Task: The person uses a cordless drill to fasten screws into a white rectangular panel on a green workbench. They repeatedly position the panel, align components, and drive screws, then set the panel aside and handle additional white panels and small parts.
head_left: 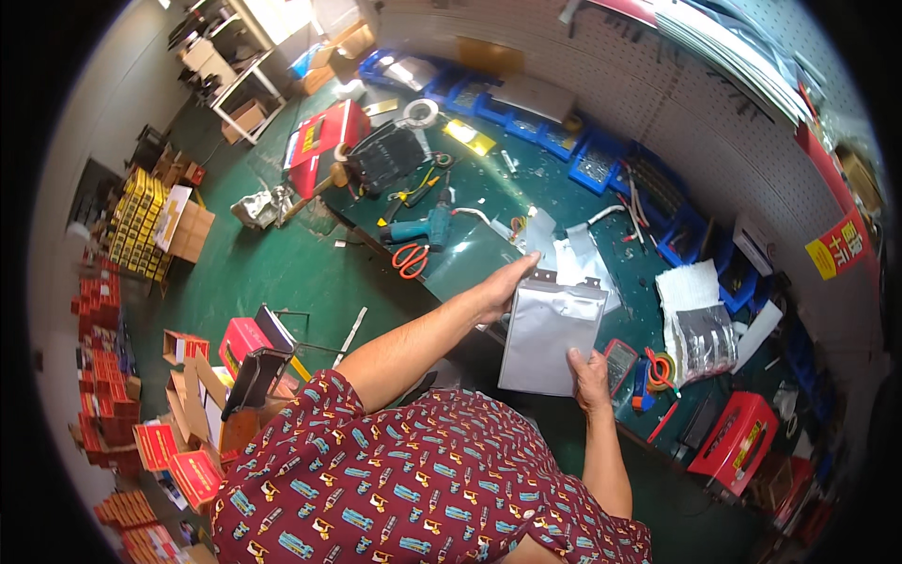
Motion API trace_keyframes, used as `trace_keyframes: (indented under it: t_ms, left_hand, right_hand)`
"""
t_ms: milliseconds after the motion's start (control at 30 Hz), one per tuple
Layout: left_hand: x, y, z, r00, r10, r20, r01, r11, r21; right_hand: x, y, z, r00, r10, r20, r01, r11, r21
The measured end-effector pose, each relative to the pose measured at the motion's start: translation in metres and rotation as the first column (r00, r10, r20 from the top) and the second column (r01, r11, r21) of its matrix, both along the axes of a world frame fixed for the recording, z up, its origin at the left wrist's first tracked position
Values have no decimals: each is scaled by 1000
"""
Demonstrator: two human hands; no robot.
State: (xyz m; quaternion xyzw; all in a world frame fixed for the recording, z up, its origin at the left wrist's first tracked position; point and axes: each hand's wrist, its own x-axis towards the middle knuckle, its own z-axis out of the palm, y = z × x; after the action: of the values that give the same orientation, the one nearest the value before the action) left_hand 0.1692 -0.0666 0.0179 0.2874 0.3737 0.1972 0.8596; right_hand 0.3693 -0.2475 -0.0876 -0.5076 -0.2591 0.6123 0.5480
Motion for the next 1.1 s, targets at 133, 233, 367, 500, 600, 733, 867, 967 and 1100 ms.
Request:
trace_keyframes:
  t_ms: [133, 233, 367, 500, 600, 733, 867, 967, 1100]
  left_hand:
    - [-42, 14, -3, 968, -238, -83, 246, 964, 104]
    - [-59, -2, 27, 990, -134, 35, 132, 989, 62]
    - [-72, -37, 29, 996, 90, 12, -90, 953, 289]
    - [-85, -57, 7, 930, 356, 93, -366, 873, 321]
    - [-104, -71, 7, 893, 446, 58, -440, 843, 310]
    - [-120, -76, -19, 800, 599, 12, -536, 707, 462]
    - [-148, -74, -42, 786, 617, -49, -548, 731, 407]
    - [-171, -78, -18, 798, 597, 80, -601, 798, 33]
    - [-188, -78, -18, 780, 610, 140, -623, 778, 77]
  right_hand:
    - [-1, 6, 13, 993, 119, 20, -118, 993, -22]
    - [-13, 28, 30, 925, 42, 379, -83, 992, 92]
    - [-54, 54, 58, 560, -288, 777, 156, 957, 243]
    - [-129, 52, 92, 683, -171, 710, -207, 887, 413]
    - [-191, 61, 104, 644, -227, 730, -94, 924, 370]
    - [-223, 74, 92, 502, -347, 792, -166, 861, 482]
    - [-255, 82, 82, 592, -354, 724, -67, 874, 481]
    - [-264, 83, 80, 591, -380, 711, -122, 830, 545]
    - [-281, 81, 96, 639, -411, 650, -28, 832, 554]
